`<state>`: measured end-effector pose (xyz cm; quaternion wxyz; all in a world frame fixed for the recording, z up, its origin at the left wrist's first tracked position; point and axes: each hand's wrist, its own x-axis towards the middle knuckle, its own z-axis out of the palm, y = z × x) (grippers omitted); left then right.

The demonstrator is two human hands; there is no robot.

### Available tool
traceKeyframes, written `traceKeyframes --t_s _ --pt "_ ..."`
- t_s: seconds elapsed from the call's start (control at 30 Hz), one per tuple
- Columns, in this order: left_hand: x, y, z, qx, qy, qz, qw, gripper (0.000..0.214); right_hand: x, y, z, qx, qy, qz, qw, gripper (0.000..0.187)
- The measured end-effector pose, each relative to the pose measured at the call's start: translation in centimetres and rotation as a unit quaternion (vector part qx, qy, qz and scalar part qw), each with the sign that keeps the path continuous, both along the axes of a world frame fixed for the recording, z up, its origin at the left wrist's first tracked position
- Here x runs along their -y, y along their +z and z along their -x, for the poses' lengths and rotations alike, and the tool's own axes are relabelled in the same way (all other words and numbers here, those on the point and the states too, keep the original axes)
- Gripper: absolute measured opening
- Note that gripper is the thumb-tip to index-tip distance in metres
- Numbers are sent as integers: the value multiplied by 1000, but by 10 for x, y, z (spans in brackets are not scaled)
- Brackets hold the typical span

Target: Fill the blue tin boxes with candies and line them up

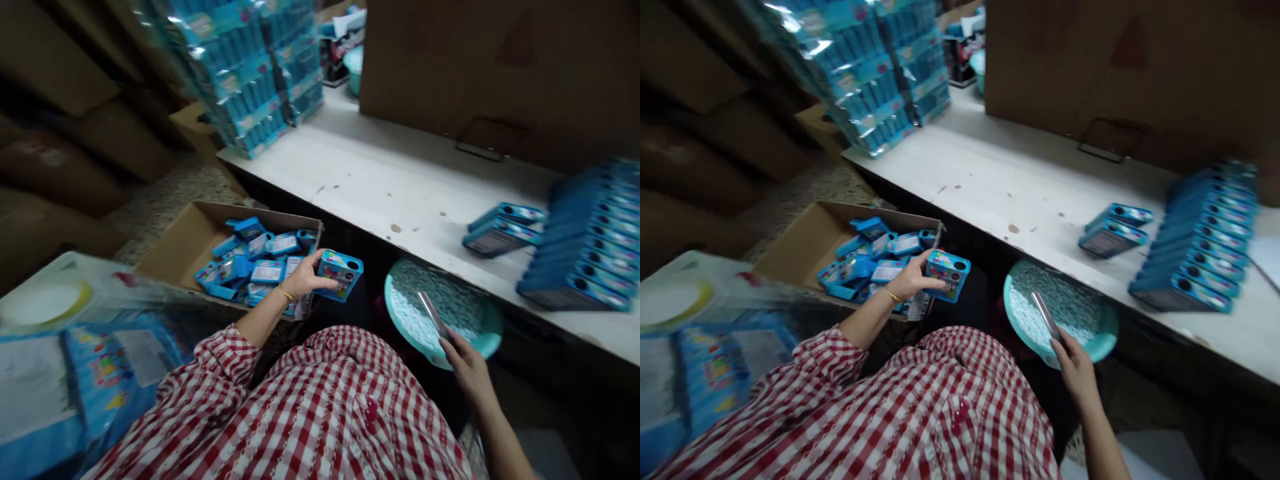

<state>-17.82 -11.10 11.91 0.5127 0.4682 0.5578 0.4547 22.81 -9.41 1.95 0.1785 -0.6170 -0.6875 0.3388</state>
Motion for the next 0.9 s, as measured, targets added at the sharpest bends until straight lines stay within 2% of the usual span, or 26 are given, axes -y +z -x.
traceKeyframes --t_s 0.1,0.17,0.2,0.27,0.3,0.37,0.4,0.47,0.53,0.7,0.8,0.9 --pt "-2 -12 -56 -98 -161 65 980 55 -6 14 -10 31 -40 -24 998 50" --pt "2 -21 -79 -123 -284 80 947 55 -9 23 -22 146 -51 -13 988 45" --pt "3 -23 -86 -97 -357 87 925 57 -9 28 -28 213 -50 3 976 43" --pt "2 -25 -91 -3 -482 108 870 62 -8 36 -40 324 -26 37 945 40" --pt "-1 -24 -90 36 -521 123 844 66 -7 38 -44 359 -7 51 932 39" --pt "-11 -22 -83 49 -565 154 809 75 -11 39 -49 391 30 66 918 37" --pt "-16 -21 -79 24 -575 158 802 80 -15 36 -50 397 44 71 914 36" --pt "-24 -21 -70 -50 -580 141 801 90 -26 25 -44 391 52 79 915 34" --pt "-27 -25 -63 -103 -545 110 825 94 -41 8 -31 356 45 87 929 31" --pt "-24 -36 -67 -93 -339 63 934 94 -71 -44 26 258 59 86 961 31" --pt "-33 -43 -84 -111 -245 27 963 95 -81 -63 48 149 39 56 987 32" --pt "-50 -54 -103 -129 -184 -9 975 96 -82 -66 48 23 -7 39 999 25"
